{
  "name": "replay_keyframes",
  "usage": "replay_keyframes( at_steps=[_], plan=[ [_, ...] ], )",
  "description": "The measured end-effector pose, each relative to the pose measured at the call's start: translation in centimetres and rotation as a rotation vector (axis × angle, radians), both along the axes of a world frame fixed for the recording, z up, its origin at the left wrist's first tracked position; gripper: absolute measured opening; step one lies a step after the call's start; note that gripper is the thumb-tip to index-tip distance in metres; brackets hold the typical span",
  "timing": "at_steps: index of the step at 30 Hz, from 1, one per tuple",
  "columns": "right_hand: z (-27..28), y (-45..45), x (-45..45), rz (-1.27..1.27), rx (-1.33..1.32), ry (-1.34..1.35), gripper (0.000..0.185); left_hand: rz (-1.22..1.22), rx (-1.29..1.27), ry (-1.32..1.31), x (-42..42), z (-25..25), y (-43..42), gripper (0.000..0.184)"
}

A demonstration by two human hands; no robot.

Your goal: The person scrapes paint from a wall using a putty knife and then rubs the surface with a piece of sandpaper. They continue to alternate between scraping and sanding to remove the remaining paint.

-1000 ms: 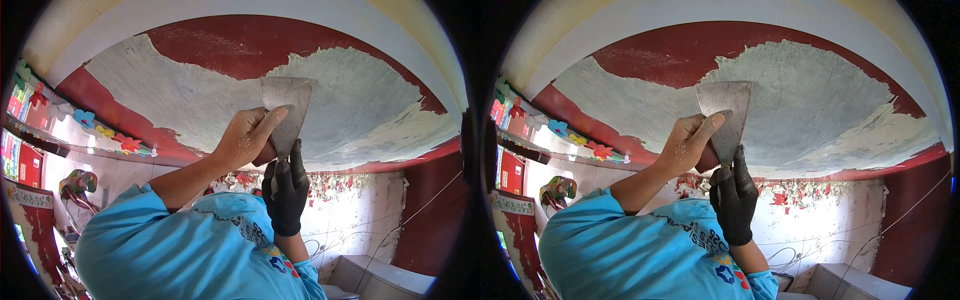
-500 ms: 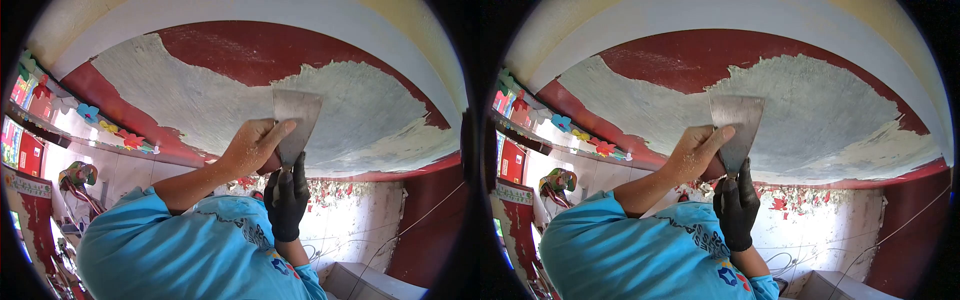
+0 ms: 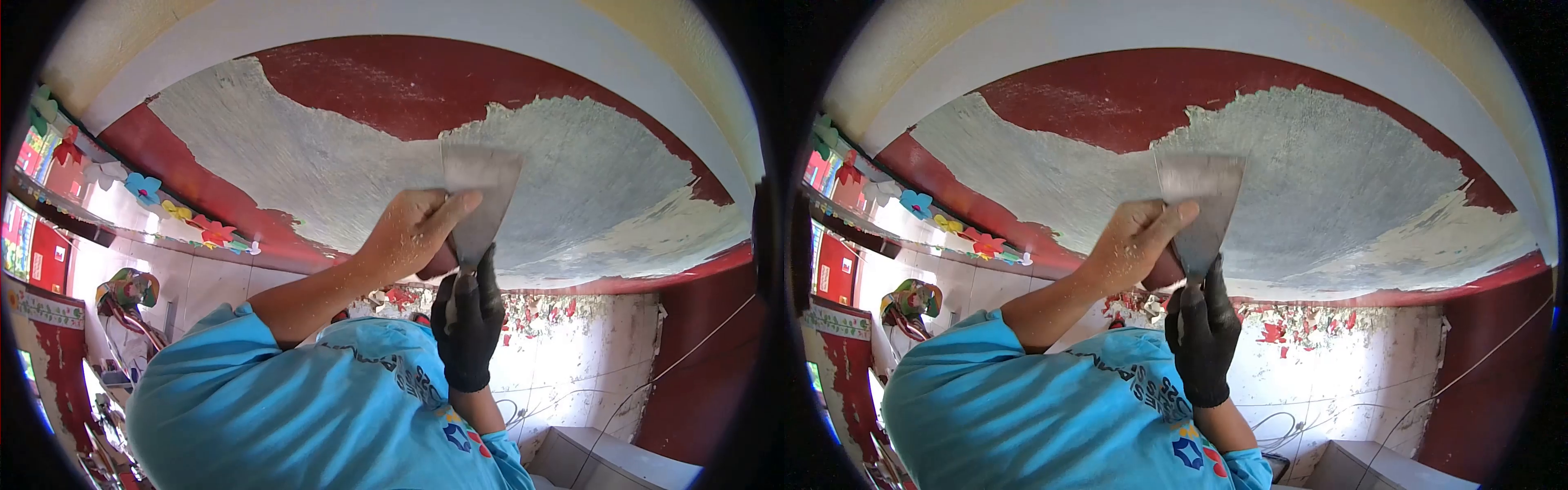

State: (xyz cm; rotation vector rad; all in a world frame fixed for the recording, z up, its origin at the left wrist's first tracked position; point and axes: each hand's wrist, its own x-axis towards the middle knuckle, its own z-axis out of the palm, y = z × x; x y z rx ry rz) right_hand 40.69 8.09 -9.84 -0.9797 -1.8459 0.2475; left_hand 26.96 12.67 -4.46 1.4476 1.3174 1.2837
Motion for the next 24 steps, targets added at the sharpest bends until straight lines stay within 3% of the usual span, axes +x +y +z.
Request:
replay_keyframes(
  at_steps=[2, 4, 6, 10, 12, 13, 20, 24],
  plan=[
    [4.2, -0.6, -0.3, 0.221, -0.796, 0.712, 0.046, 0.025, 0.009, 0.002, 0.2, 1.7, -0.1, 0.051],
    [3.2, -0.5, -0.3, 0.198, -0.654, 0.575, 0.046, 0.038, 0.011, 0.025, 0.3, 1.9, 0.0, 0.051],
    [2.8, -0.8, -0.3, 0.256, -0.857, 0.786, 0.045, 0.043, 0.027, 0.064, 0.2, 0.8, -0.1, 0.051],
    [1.9, -1.5, -1.1, 0.238, -0.892, 0.863, 0.046, 0.041, 0.023, 0.048, 0.0, -0.7, -0.5, 0.053],
    [1.4, -0.9, -1.2, 0.131, -0.395, 0.336, 0.048, 0.061, 0.005, -0.091, 0.0, -0.5, -0.1, 0.053],
    [3.9, -1.1, -1.1, 0.262, -0.831, 0.722, 0.048, 0.059, -0.011, -0.042, 0.0, 1.4, -0.4, 0.054],
    [1.2, -1.8, -1.5, 0.249, -0.784, 0.701, 0.048, 0.021, -0.01, 0.098, -0.7, -0.6, -0.6, 0.052],
    [3.8, -1.0, -1.3, 0.239, -0.772, 0.673, 0.044, 0.059, 0.107, 0.021, -0.6, 0.9, -0.2, 0.051]
  ],
)
